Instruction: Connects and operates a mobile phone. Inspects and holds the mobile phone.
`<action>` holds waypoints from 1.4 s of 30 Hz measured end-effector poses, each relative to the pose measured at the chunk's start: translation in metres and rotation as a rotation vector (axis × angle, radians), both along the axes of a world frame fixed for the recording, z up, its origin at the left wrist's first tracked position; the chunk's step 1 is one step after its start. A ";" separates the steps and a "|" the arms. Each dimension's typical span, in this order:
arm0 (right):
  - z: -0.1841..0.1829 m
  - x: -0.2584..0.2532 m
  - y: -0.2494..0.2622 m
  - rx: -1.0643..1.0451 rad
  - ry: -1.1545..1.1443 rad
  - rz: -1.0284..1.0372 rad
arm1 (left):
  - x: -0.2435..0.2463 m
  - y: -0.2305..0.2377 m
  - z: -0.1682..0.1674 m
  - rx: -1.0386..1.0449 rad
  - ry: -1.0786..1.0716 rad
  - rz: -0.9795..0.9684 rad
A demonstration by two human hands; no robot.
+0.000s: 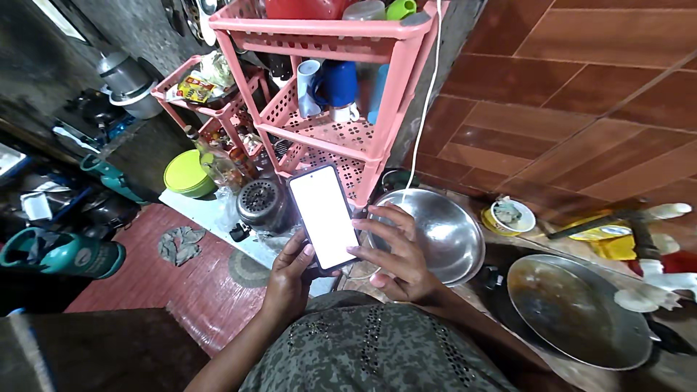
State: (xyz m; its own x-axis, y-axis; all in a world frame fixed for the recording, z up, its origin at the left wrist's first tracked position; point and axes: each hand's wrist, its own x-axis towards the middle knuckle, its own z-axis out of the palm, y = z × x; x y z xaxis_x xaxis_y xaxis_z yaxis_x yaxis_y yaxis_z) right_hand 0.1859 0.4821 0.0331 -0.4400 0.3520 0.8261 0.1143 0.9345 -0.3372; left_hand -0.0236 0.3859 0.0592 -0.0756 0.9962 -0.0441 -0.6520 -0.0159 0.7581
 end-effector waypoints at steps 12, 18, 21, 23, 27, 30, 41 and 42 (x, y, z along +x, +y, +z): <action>0.000 0.004 0.004 -0.016 0.022 -0.039 | 0.000 0.001 -0.001 -0.016 -0.019 0.016; -0.003 0.003 0.005 -0.006 0.003 -0.059 | 0.000 0.001 -0.002 -0.010 -0.033 0.019; -0.002 0.003 0.005 -0.008 0.003 -0.058 | -0.001 0.001 -0.002 -0.012 -0.043 0.017; -0.002 0.003 0.004 -0.014 0.007 -0.056 | -0.001 0.001 -0.002 -0.009 -0.039 0.019; -0.002 0.002 0.005 -0.006 0.001 -0.057 | -0.001 0.001 -0.003 -0.009 -0.032 0.017; -0.001 0.002 0.004 0.006 0.004 -0.059 | -0.001 0.000 -0.002 -0.019 -0.028 0.018; 0.000 0.002 0.002 -0.002 0.009 -0.047 | 0.000 -0.003 -0.002 0.002 -0.032 0.017; 0.000 0.002 0.002 -0.002 0.002 -0.048 | 0.000 -0.004 -0.002 0.002 -0.032 0.021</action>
